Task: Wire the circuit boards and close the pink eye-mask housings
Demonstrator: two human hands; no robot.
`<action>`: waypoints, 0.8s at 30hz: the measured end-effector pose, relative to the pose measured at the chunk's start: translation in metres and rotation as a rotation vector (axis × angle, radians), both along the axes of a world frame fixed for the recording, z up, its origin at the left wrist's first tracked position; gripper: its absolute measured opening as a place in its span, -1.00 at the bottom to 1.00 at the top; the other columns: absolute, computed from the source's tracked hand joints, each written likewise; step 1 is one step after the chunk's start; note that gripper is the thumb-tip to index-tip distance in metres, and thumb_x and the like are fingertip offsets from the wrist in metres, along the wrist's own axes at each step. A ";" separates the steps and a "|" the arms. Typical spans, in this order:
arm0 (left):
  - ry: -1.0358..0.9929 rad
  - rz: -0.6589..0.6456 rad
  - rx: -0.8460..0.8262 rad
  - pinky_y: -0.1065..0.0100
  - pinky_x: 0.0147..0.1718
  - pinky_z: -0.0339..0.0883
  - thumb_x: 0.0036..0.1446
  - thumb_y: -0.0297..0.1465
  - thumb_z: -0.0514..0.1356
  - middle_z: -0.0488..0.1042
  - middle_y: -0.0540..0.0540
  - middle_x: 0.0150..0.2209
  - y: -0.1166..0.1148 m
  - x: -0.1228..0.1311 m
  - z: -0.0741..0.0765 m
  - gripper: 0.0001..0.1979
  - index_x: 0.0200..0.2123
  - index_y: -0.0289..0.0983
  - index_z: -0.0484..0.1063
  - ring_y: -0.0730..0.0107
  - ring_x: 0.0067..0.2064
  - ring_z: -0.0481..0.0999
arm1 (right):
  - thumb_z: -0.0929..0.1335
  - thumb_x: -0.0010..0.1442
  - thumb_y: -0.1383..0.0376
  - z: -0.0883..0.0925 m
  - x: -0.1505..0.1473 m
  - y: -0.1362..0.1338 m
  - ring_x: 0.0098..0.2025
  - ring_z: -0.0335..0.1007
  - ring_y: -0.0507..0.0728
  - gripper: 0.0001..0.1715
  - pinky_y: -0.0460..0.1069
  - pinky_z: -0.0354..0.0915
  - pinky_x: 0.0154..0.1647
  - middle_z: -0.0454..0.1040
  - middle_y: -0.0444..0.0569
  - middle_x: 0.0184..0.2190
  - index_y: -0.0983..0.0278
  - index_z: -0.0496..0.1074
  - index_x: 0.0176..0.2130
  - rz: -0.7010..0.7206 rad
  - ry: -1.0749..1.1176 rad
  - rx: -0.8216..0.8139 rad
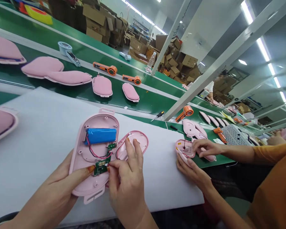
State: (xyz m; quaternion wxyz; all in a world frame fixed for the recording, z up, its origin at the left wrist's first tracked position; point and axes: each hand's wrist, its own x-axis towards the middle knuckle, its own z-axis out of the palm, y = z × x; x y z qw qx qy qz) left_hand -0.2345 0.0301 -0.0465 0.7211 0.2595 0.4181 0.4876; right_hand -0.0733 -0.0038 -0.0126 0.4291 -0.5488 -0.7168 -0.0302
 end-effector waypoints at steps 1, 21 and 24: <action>-0.004 -0.007 -0.008 0.34 0.05 0.53 -0.03 -0.27 0.48 0.45 0.12 0.30 0.000 0.001 0.004 -0.29 0.21 0.15 0.41 -0.08 0.34 0.31 | 0.29 0.34 0.44 -0.003 0.000 0.001 0.50 -0.05 0.30 -0.82 0.24 0.24 0.40 0.19 0.06 0.41 0.28 0.49 -0.17 0.002 0.019 -0.017; 0.385 -0.141 0.237 0.51 0.19 0.28 0.15 -0.09 0.32 0.43 0.24 0.30 -0.003 -0.007 0.011 -0.31 0.33 0.21 0.24 0.16 0.37 0.29 | 0.37 0.27 0.42 -0.012 -0.003 0.002 0.23 0.38 0.19 -0.84 0.10 0.43 0.20 0.58 -0.06 0.02 0.18 0.52 -0.21 0.005 -0.067 -0.024; 0.499 -0.177 0.338 0.55 0.20 0.20 0.20 -0.08 0.27 0.36 0.32 0.35 -0.002 -0.008 0.012 -0.28 0.38 0.21 0.13 0.22 0.43 0.16 | 0.32 0.33 0.37 -0.008 -0.005 0.001 0.23 0.39 0.23 -0.84 0.13 0.45 0.17 0.54 0.00 0.09 0.22 0.52 -0.24 -0.014 -0.086 -0.016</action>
